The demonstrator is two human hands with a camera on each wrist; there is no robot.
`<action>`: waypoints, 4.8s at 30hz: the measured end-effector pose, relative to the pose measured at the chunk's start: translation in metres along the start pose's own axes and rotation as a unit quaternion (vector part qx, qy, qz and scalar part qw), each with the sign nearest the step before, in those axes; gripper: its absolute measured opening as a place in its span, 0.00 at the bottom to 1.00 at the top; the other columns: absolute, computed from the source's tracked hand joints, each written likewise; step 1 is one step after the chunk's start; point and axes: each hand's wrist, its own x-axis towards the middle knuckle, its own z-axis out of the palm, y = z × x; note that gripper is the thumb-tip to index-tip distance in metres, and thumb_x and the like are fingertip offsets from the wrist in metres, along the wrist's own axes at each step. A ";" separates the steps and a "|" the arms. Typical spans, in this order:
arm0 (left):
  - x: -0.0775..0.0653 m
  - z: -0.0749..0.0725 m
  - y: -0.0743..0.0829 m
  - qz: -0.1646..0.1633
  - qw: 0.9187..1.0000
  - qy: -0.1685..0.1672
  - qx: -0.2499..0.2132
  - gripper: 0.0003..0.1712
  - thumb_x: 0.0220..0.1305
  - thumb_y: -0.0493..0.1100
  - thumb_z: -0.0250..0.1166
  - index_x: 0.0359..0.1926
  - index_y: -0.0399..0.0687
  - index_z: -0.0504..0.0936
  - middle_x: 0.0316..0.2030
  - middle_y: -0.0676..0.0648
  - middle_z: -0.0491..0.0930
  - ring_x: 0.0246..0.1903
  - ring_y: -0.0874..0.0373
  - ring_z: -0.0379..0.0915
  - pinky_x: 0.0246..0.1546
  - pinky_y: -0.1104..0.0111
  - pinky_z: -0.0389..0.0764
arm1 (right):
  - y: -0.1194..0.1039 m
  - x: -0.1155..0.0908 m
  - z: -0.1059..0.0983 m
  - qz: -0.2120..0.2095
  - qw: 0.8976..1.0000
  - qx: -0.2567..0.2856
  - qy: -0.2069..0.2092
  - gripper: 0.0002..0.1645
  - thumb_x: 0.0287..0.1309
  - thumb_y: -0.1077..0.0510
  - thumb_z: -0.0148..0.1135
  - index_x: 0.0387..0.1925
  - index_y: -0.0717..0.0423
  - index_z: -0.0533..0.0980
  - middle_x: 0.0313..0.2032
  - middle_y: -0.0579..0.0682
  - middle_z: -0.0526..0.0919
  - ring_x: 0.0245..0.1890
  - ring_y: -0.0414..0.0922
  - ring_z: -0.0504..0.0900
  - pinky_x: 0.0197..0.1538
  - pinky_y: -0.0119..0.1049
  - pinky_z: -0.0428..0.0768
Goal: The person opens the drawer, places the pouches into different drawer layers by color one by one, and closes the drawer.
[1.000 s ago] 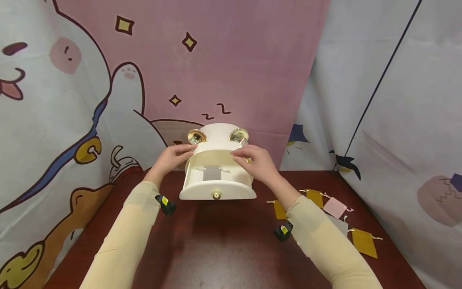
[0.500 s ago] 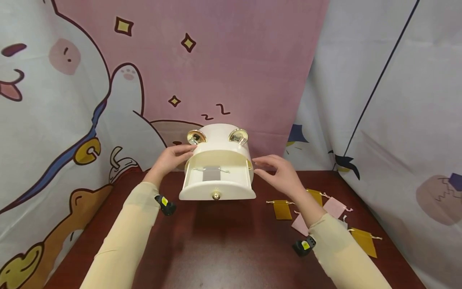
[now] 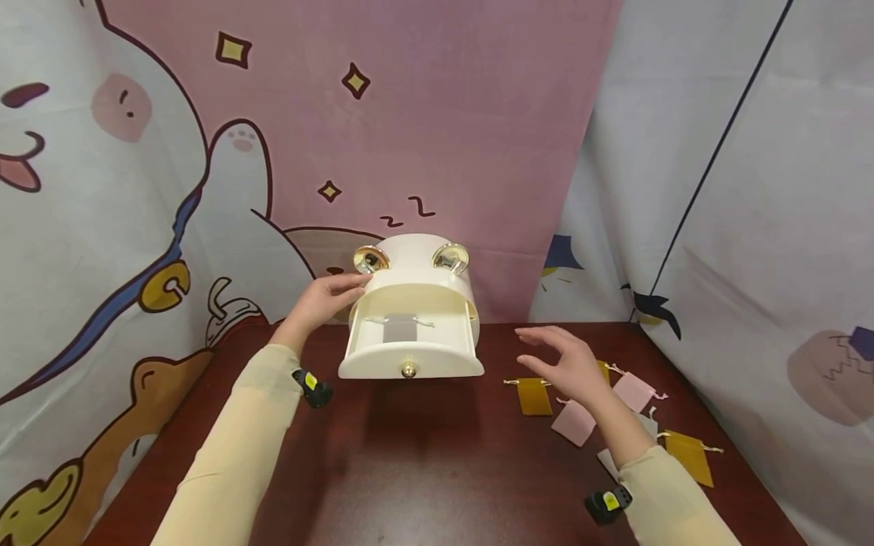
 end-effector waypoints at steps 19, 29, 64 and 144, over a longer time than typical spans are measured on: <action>0.001 0.001 0.001 0.005 1.000 0.004 0.006 0.23 0.69 0.50 0.65 0.63 0.56 0.80 0.63 0.47 0.75 0.58 0.49 0.73 0.56 0.53 0.76 | 0.057 -0.071 -0.013 0.038 0.999 -0.017 0.000 0.31 0.56 0.55 0.74 0.61 0.55 0.77 0.53 0.57 0.83 0.53 0.25 0.72 0.63 0.23 0.61; 0.001 0.000 0.000 0.003 1.000 0.004 0.006 0.23 0.69 0.51 0.65 0.63 0.57 0.81 0.64 0.47 0.74 0.60 0.49 0.71 0.56 0.52 0.75 | 0.082 -0.105 -0.029 0.128 0.990 -0.052 0.002 0.34 0.56 0.47 0.74 0.62 0.55 0.76 0.55 0.59 0.82 0.48 0.15 0.64 0.43 0.22 0.71; 0.000 0.000 0.000 0.004 1.000 0.008 0.001 0.22 0.69 0.50 0.65 0.62 0.57 0.81 0.63 0.47 0.75 0.57 0.50 0.73 0.55 0.54 0.76 | 0.142 -0.166 -0.046 0.206 0.974 -0.088 -0.020 0.37 0.51 0.48 0.77 0.58 0.64 0.77 0.46 0.62 0.84 0.34 0.24 0.75 0.34 0.31 0.76; 0.004 0.002 -0.007 -0.003 1.000 0.009 0.006 0.22 0.68 0.53 0.65 0.62 0.61 0.81 0.63 0.49 0.75 0.58 0.50 0.72 0.55 0.52 0.76 | 0.094 -0.103 -0.021 0.172 0.984 -0.026 0.048 0.19 0.62 0.54 0.69 0.49 0.64 0.83 0.44 0.56 0.84 0.34 0.25 0.70 0.31 0.26 0.75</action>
